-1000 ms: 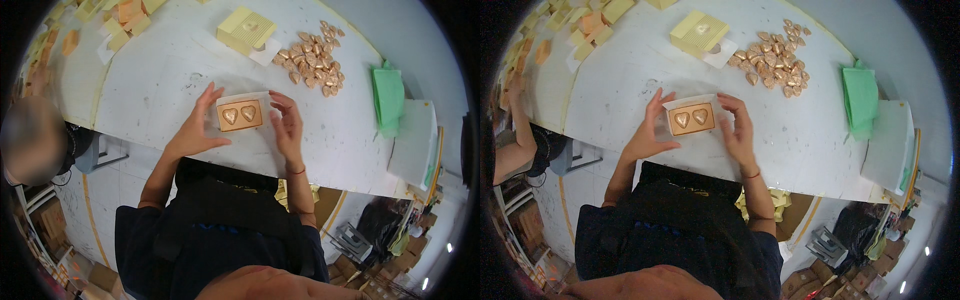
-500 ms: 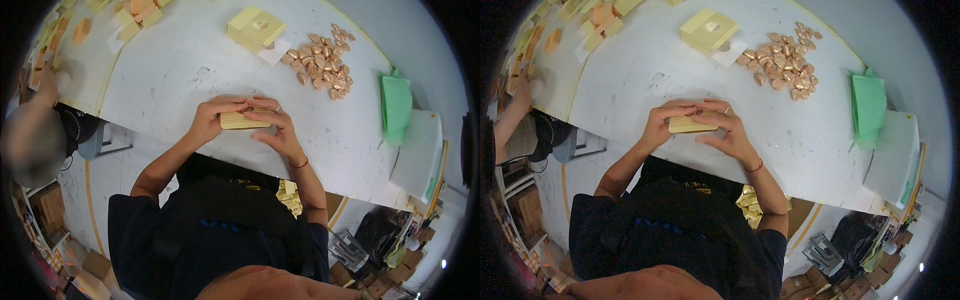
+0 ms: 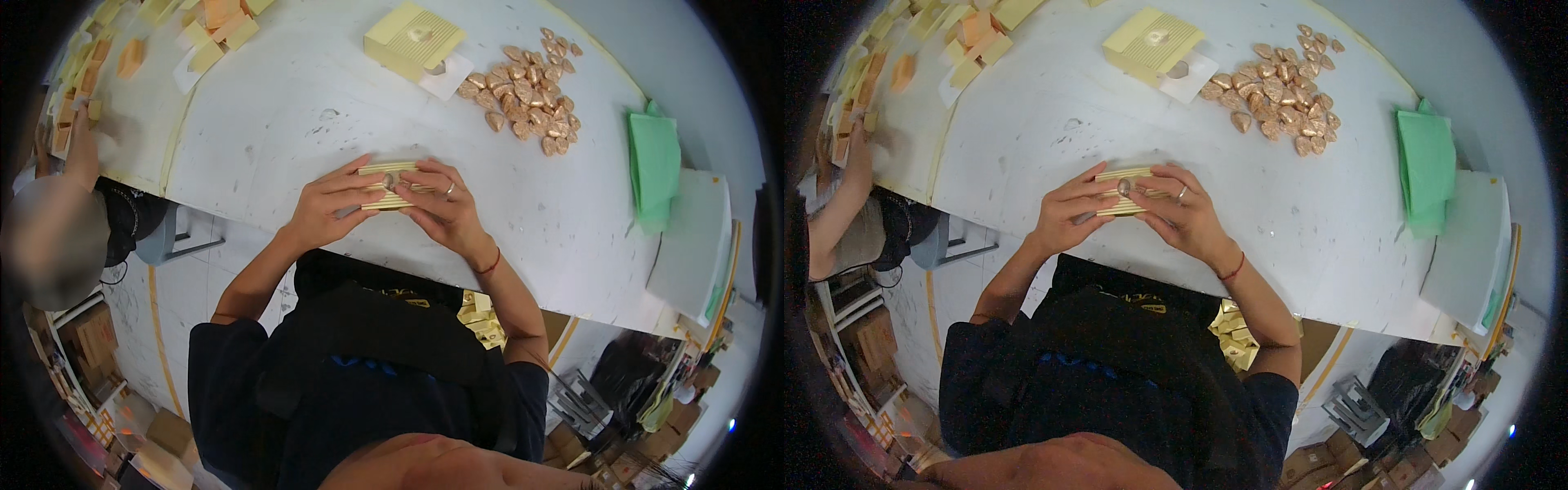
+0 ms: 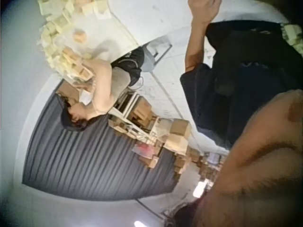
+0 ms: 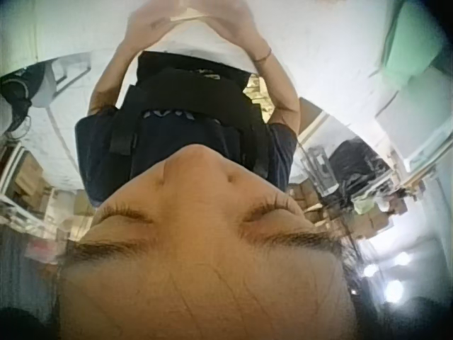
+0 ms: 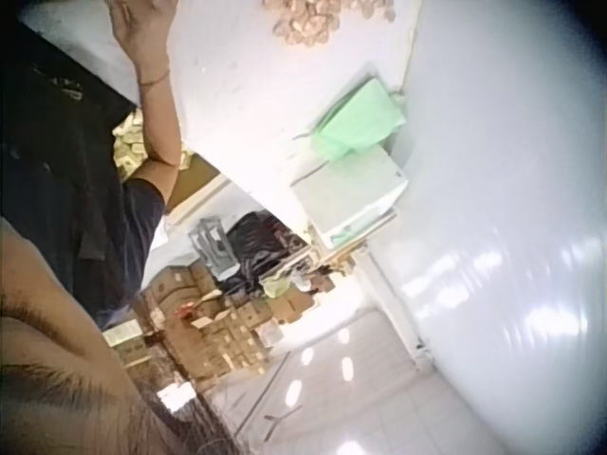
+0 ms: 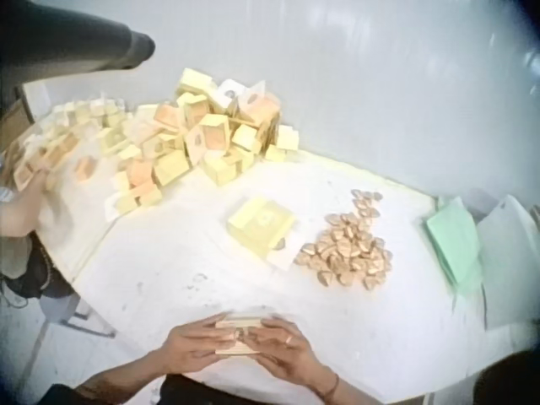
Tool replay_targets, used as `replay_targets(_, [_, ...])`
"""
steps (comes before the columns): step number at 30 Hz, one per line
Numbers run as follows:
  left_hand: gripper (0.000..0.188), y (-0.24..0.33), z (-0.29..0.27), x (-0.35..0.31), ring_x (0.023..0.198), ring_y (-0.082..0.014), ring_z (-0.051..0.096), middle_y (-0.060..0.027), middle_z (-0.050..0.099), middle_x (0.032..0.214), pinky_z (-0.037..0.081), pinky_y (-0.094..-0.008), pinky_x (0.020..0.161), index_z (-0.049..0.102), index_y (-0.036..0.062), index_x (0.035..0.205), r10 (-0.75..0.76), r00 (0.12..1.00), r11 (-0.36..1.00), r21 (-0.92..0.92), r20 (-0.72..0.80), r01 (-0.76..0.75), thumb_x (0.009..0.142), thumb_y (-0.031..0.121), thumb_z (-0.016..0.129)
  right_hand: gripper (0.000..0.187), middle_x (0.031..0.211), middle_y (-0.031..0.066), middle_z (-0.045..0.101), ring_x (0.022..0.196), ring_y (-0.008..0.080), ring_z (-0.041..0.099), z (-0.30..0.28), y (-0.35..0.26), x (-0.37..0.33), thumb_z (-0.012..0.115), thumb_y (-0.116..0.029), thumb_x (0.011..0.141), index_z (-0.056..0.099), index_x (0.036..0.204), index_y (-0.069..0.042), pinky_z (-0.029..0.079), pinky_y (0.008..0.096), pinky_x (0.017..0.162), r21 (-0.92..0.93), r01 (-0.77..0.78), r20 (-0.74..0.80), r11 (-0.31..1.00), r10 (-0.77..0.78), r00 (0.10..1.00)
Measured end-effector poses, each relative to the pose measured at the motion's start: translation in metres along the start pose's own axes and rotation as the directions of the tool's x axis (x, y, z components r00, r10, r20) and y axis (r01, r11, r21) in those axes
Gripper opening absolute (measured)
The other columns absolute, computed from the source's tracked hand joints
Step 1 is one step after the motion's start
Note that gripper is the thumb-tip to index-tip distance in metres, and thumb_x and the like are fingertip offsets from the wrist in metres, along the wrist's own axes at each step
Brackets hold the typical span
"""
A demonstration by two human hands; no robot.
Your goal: The person places gold-wrapped heart-shaped chocolates into small yellow boxes on a white table. They open each box, insert one or two chocolates, close the box, and set it aside. The process repeats continuously with a steady rhythm.
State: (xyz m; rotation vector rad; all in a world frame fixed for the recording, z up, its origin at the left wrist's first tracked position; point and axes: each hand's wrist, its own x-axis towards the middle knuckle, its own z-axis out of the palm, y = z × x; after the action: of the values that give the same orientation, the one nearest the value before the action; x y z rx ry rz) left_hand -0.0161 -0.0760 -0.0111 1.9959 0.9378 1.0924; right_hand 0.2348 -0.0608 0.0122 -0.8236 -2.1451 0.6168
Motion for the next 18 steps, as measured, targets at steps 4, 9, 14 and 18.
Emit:
replay_targets(4, [0.025,0.002,-0.001,0.002,0.127,-0.0325,0.057,-0.0007,0.072,0.117,0.059,-0.0335,0.086,0.077,0.0127,0.096,0.097,0.995,0.991,0.09,-0.02,-0.095,0.075,0.001,0.08,0.034,0.127,0.0002,0.065,0.121,0.0281,0.057,-0.011,0.002,-0.007,0.079,-0.006,0.075,0.076,0.108,-0.013,0.052,0.0398,0.098,-0.073,0.03,0.054,0.997,-0.026,0.998])
replay_targets(9, [0.022,0.001,-0.01,-0.009,0.126,-0.0321,0.058,-0.0026,0.071,0.117,0.06,-0.0331,0.082,0.076,0.0128,0.094,0.128,0.992,0.979,0.16,0.01,-0.128,0.075,0.002,0.08,0.035,0.127,0.0074,0.066,0.121,0.0346,0.058,-0.022,0.001,-0.013,0.08,-0.002,0.072,0.075,0.106,-0.008,0.052,0.0401,0.097,-0.073,0.013,0.055,0.997,-0.009,0.998])
replay_targets(14, [0.025,0.009,-0.009,-0.013,0.114,-0.0299,0.064,-0.0047,0.069,0.116,0.058,-0.0315,0.08,0.076,0.0138,0.097,0.069,0.997,0.988,0.141,-0.018,-0.066,0.075,0.004,0.081,0.032,0.128,0.0085,0.066,0.122,0.0358,0.057,-0.021,0.003,-0.009,0.08,-0.001,0.071,0.075,0.102,-0.009,0.052,0.0406,0.096,-0.055,0.006,0.028,0.998,-0.005,1.0])
replay_targets(18, [0.026,0.013,-0.011,-0.011,0.101,-0.0266,0.064,-0.0049,0.065,0.11,0.055,-0.0336,0.08,0.075,0.0133,0.097,0.094,0.996,0.978,0.186,-0.01,-0.09,0.073,0.007,0.083,0.029,0.127,0.0087,0.066,0.122,0.0357,0.057,-0.017,0.004,-0.01,0.081,-0.002,0.07,0.074,0.097,-0.009,0.051,0.0419,0.097,-0.018,-0.016,0.001,1.0,0.016,1.0])
